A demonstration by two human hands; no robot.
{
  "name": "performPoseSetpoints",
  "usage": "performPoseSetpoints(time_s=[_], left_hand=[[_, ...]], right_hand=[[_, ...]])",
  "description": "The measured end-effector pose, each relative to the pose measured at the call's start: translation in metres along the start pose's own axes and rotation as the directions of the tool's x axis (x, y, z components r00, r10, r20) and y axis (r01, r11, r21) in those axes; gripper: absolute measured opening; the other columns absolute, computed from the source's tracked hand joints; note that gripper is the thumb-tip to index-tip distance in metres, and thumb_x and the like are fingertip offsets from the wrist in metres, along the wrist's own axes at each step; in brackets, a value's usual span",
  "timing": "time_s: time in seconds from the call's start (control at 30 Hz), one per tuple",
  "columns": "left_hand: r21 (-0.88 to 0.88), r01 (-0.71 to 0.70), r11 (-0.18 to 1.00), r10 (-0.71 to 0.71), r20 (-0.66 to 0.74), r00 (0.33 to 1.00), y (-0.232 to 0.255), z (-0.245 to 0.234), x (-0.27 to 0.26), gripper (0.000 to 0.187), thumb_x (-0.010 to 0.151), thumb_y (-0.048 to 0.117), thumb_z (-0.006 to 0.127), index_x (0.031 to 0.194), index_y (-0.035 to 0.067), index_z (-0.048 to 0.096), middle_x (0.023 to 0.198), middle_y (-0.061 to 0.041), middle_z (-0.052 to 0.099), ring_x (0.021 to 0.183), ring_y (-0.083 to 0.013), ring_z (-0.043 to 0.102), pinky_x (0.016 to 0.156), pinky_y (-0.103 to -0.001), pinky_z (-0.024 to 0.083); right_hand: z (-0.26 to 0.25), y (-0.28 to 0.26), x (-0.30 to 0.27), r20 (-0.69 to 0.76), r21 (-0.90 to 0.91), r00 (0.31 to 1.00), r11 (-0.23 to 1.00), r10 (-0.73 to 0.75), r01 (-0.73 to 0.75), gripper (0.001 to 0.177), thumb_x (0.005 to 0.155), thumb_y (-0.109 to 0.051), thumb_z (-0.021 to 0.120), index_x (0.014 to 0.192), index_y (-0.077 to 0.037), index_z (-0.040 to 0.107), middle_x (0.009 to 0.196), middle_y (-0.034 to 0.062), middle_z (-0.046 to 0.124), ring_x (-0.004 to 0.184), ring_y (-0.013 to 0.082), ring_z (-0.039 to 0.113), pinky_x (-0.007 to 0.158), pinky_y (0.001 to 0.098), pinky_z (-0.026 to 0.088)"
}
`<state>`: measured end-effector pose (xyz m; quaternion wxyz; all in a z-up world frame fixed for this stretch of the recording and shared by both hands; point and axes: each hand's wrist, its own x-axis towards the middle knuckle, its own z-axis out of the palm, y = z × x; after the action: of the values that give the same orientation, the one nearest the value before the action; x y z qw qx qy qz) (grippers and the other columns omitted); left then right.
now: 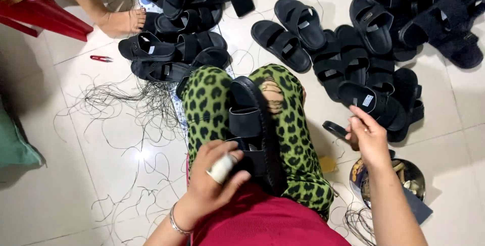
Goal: A person is manually stitching the straps of black sandals while sitting on the floor in a workshop environment.
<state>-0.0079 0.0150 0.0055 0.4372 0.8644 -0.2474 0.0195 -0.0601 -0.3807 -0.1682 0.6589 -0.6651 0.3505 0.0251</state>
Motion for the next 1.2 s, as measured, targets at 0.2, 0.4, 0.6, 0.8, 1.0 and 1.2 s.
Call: performPoseSetpoints(time_s=[0.2, 0.4, 0.6, 0.8, 1.0, 1.2], left_hand=[[0.118, -0.335, 0.935, 0.347, -0.108, 0.932, -0.001, 0.005, 0.01, 0.029, 0.083, 0.007, 0.082, 0.107, 0.0, 0.067, 0.118, -0.019, 0.066, 0.097, -0.0346, 0.067, 0.087, -0.051, 0.055], [0.024, -0.082, 0.996, 0.085, -0.287, 0.954, -0.02, -0.007, 0.048, 0.026, 0.081, -0.003, 0.076, 0.107, 0.001, 0.07, 0.118, -0.012, 0.068, 0.104, -0.0333, 0.065, 0.089, -0.041, 0.057], [-0.06, -0.135, 0.989, 0.131, -0.073, 0.989, -0.055, -0.016, 0.1, 0.034, 0.085, 0.002, 0.072, 0.118, 0.004, 0.066, 0.13, -0.01, 0.062, 0.122, -0.0333, 0.058, 0.102, -0.042, 0.051], [-0.185, -0.164, 0.969, 0.215, 0.302, 0.929, -0.07, -0.012, 0.137, 0.057, 0.078, 0.015, 0.08, 0.132, 0.014, 0.064, 0.134, -0.01, 0.062, 0.115, -0.0292, 0.063, 0.099, -0.037, 0.05], [-0.189, -0.252, 0.949, 0.305, 0.344, 0.888, -0.076, -0.003, 0.143, 0.034, 0.082, 0.021, 0.079, 0.111, 0.006, 0.07, 0.119, -0.007, 0.067, 0.102, -0.0262, 0.063, 0.087, -0.036, 0.053], [-0.145, -0.309, 0.94, 0.339, 0.29, 0.895, -0.075, 0.002, 0.143, 0.031, 0.079, 0.019, 0.08, 0.106, 0.009, 0.07, 0.118, -0.005, 0.067, 0.095, -0.023, 0.062, 0.079, -0.034, 0.053]], right_hand=[[0.065, -0.12, -0.067, 0.392, -0.363, 0.809, 0.735, -0.438, 0.573, 0.041, 0.084, -0.005, 0.074, 0.125, -0.001, 0.071, 0.115, 0.0123, 0.065, 0.107, 0.0221, 0.062, 0.098, 0.0309, 0.049], [0.092, -0.166, -0.077, 0.625, -0.335, 0.647, 0.599, -0.436, 0.727, 0.039, 0.085, -0.005, 0.07, 0.124, -0.007, 0.073, 0.111, 0.006, 0.069, 0.074, 0.0129, 0.061, 0.068, 0.0225, 0.051], [0.115, -0.206, -0.079, 0.699, -0.442, 0.559, 0.346, -0.446, 0.828, 0.043, 0.08, 0.0, 0.073, 0.12, -0.016, 0.076, 0.098, -0.0007, 0.068, 0.055, 0.0077, 0.054, 0.048, 0.021, 0.045], [0.124, -0.228, -0.074, 0.802, -0.466, 0.458, 0.079, -0.382, 0.881, 0.047, 0.078, -0.008, 0.073, 0.122, -0.022, 0.073, 0.1, -0.0001, 0.066, 0.064, 0.0117, 0.061, 0.053, 0.026, 0.05], [0.122, -0.238, -0.072, 0.85, -0.452, 0.444, 0.038, -0.282, 0.891, 0.053, 0.074, -0.009, 0.073, 0.125, -0.024, 0.072, 0.103, 0.0009, 0.064, 0.067, 0.0128, 0.06, 0.054, 0.0274, 0.05], [0.125, -0.243, -0.084, 0.863, -0.506, 0.495, -0.213, -0.104, 0.836, 0.077, 0.062, -0.011, 0.073, 0.137, -0.029, 0.063, 0.107, 0.0046, 0.062, 0.069, 0.02, 0.062, 0.053, 0.0314, 0.056]])
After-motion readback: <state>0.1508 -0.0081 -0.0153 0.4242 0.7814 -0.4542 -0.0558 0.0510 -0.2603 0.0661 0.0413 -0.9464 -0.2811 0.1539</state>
